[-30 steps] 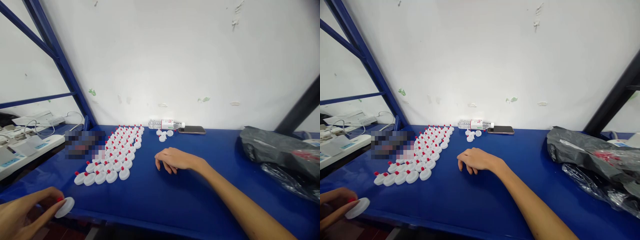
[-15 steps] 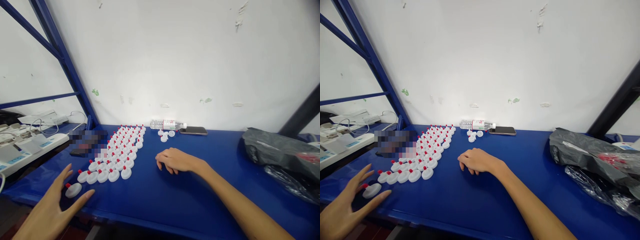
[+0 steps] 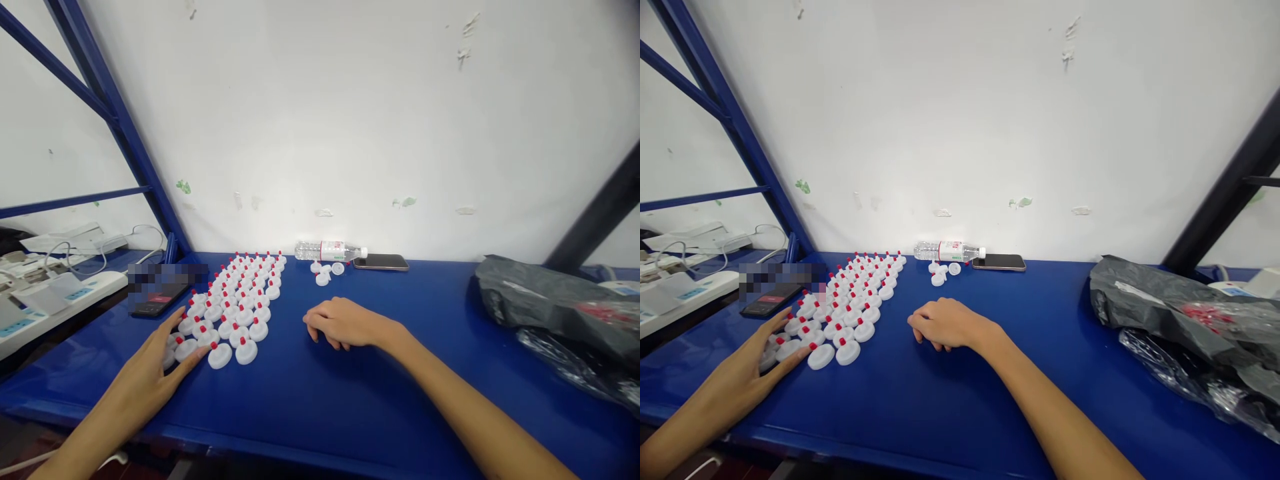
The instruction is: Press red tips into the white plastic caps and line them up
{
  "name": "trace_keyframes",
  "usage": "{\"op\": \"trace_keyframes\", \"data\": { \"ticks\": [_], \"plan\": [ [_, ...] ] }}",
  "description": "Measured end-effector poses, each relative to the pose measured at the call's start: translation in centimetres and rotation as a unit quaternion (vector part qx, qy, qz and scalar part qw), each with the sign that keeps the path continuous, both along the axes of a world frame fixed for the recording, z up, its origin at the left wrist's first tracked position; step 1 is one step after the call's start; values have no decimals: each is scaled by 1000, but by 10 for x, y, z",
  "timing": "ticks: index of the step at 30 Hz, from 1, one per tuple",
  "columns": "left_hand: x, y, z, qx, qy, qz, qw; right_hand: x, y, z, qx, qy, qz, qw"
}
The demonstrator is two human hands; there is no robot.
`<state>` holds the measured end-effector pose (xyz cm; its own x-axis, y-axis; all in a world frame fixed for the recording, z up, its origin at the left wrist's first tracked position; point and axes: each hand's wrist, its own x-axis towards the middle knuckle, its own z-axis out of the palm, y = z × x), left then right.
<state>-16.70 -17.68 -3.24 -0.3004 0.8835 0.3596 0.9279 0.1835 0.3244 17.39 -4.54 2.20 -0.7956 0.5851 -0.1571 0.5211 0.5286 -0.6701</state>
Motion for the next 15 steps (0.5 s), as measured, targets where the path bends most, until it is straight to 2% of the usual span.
{"op": "trace_keyframes", "data": {
  "ticks": [3, 7, 9, 12, 15],
  "plan": [
    [6, 4, 4, -36, -23, -19, 999, 0, 0, 1, 4, -1, 1, 1000],
    [15, 1, 13, 0, 1, -7, 1000, 0, 2, -2, 16, 5, -12, 1000],
    [25, -2, 21, 52, 30, -5, 998, -1, 6, -6, 94, 6, -67, 993],
    [53, -8, 33, 157, 65, -28, 985, -1, 14, -13, 228, 1, -177, 957],
    [92, -13, 40, 215, 55, -98, 970, 3, 26, -21, 293, 7, -249, 923]
  ]
}}
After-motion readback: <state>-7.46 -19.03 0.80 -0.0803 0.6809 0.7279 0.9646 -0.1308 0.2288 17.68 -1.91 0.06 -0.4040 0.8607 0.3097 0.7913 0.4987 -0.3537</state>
